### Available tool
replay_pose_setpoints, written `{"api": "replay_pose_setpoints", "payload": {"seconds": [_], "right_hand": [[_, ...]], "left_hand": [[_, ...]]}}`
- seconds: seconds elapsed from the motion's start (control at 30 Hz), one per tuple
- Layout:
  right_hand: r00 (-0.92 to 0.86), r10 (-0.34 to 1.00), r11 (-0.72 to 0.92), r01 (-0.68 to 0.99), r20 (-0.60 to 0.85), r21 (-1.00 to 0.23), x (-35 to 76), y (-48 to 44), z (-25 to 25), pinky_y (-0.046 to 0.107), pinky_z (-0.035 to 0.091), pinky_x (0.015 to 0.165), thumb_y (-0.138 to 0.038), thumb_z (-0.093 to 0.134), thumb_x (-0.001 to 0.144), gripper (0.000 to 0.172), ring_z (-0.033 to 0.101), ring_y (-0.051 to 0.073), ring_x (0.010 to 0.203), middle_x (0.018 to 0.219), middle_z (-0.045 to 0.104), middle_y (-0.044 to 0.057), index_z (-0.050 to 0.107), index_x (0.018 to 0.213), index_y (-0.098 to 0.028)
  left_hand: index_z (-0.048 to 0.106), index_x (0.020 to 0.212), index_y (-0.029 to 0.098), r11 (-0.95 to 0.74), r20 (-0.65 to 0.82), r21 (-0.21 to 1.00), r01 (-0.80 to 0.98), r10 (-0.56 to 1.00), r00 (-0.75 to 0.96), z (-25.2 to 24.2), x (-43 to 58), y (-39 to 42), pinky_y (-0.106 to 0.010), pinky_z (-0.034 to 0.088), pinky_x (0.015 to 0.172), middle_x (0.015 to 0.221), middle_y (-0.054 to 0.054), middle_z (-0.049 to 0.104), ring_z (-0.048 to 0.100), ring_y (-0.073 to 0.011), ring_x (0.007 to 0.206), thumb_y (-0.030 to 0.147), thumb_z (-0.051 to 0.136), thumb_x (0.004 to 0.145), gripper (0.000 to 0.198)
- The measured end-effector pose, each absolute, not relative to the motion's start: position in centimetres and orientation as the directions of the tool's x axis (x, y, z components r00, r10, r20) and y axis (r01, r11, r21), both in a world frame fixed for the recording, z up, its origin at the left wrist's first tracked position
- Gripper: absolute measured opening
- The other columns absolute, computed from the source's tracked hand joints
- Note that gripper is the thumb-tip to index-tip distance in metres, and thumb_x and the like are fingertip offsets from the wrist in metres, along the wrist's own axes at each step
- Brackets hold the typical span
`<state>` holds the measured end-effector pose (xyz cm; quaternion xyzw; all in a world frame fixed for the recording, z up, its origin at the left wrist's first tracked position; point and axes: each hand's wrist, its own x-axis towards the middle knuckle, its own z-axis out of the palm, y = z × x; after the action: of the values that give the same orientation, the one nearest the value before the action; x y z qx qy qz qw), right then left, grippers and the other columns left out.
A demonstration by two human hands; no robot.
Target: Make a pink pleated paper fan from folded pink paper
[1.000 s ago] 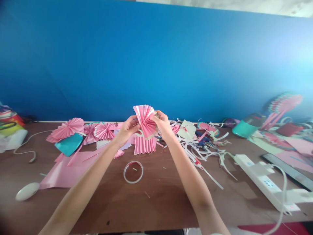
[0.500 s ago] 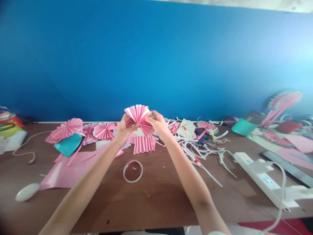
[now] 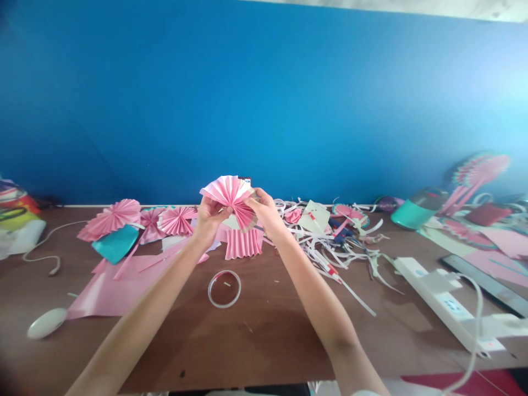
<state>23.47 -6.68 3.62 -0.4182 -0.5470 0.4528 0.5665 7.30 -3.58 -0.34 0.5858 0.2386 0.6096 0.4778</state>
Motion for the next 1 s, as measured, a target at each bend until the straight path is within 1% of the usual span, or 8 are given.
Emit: {"api": "replay_pose_setpoints", "payload": {"seconds": [0.13,0.23,0.3,0.37,0.5,0.73,0.87,1.0], "right_hand": [[0.010,0.966,0.260,-0.038,0.260,-0.965,23.7,-6.7,3.8,0.031,0.054,0.071,-0.041,0.067,0.079,0.026,0.066,0.020,0.080,0.086,0.069,0.002,0.058,0.097,-0.024],[0.023,0.972,0.233,0.034,0.234,-0.972,23.9,-6.8,4.0,0.033,0.054,0.072,-0.040,0.067,0.080,0.025,0.065,0.020,0.079,0.085,0.068,0.002,0.059,0.098,-0.025],[0.028,0.974,0.223,0.052,0.225,-0.973,23.9,-6.8,3.9,0.033,0.054,0.074,-0.040,0.068,0.080,0.026,0.066,0.021,0.083,0.088,0.068,0.002,0.060,0.098,-0.025],[0.026,0.973,0.227,0.028,0.228,-0.973,23.9,-6.7,3.8,0.033,0.055,0.076,-0.040,0.069,0.079,0.026,0.067,0.021,0.087,0.093,0.069,0.004,0.060,0.098,-0.024],[-0.016,0.972,0.233,-0.022,0.234,-0.972,23.8,-6.5,3.4,0.031,0.055,0.071,-0.040,0.072,0.078,0.027,0.067,0.020,0.083,0.092,0.070,0.003,0.060,0.096,-0.024],[-0.008,0.956,0.292,0.015,0.292,-0.956,23.9,-6.5,3.2,0.027,0.051,0.068,-0.035,0.068,0.080,0.018,0.063,0.016,0.078,0.087,0.067,0.000,0.059,0.091,-0.023],[0.001,0.953,0.303,0.082,0.304,-0.950,24.1,-6.3,3.2,0.025,0.046,0.064,-0.034,0.068,0.079,0.017,0.057,0.015,0.071,0.078,0.062,-0.002,0.058,0.086,-0.022],[0.019,0.941,0.332,0.129,0.337,-0.935,24.2,-6.2,3.2,0.024,0.041,0.059,-0.033,0.068,0.079,0.017,0.053,0.013,0.064,0.072,0.057,-0.004,0.056,0.083,-0.022]], "left_hand": [[0.041,0.130,0.030,-0.555,0.576,0.810,-0.189,0.813,0.082,-0.2,7.1,-3.7,-0.033,0.053,0.080,0.135,-0.011,0.052,0.062,-0.0210,0.103,0.046,0.081,0.074,0.071],[0.036,0.139,0.034,-0.704,0.704,0.709,0.047,0.710,0.015,0.2,6.4,-3.8,-0.039,0.050,0.092,0.150,-0.013,0.035,0.050,-0.0297,0.126,0.053,0.082,0.071,0.085],[0.046,0.135,0.032,-0.755,0.769,0.612,0.234,0.637,0.044,0.5,5.7,-3.8,-0.046,0.041,0.105,0.153,-0.012,0.033,0.036,-0.0342,0.139,0.055,0.080,0.072,0.075],[0.060,0.118,0.029,-0.760,0.789,0.523,0.386,0.603,0.118,0.9,4.9,-3.7,-0.051,0.030,0.113,0.151,-0.011,0.037,0.030,-0.0351,0.142,0.057,0.075,0.075,0.053],[0.065,0.087,0.023,-0.780,0.821,0.328,0.533,0.514,0.247,1.2,3.9,-3.3,-0.048,0.028,0.112,0.139,-0.010,0.054,0.039,-0.0327,0.135,0.052,0.069,0.083,0.030],[0.060,0.082,0.020,-0.771,0.865,-0.046,0.635,0.287,0.411,0.9,3.8,-2.9,-0.037,0.039,0.090,0.103,-0.007,0.071,0.060,-0.0234,0.107,0.045,0.060,0.093,0.027],[0.059,0.082,0.020,-0.771,0.837,-0.138,0.621,0.245,0.489,0.9,3.6,-2.8,-0.035,0.039,0.086,0.092,-0.005,0.071,0.062,-0.0209,0.097,0.044,0.056,0.096,0.028],[0.060,0.087,0.019,-0.751,0.827,-0.150,0.642,0.260,0.498,0.6,3.5,-2.6,-0.035,0.040,0.081,0.087,-0.006,0.069,0.061,-0.0217,0.088,0.047,0.054,0.096,0.030]]}}
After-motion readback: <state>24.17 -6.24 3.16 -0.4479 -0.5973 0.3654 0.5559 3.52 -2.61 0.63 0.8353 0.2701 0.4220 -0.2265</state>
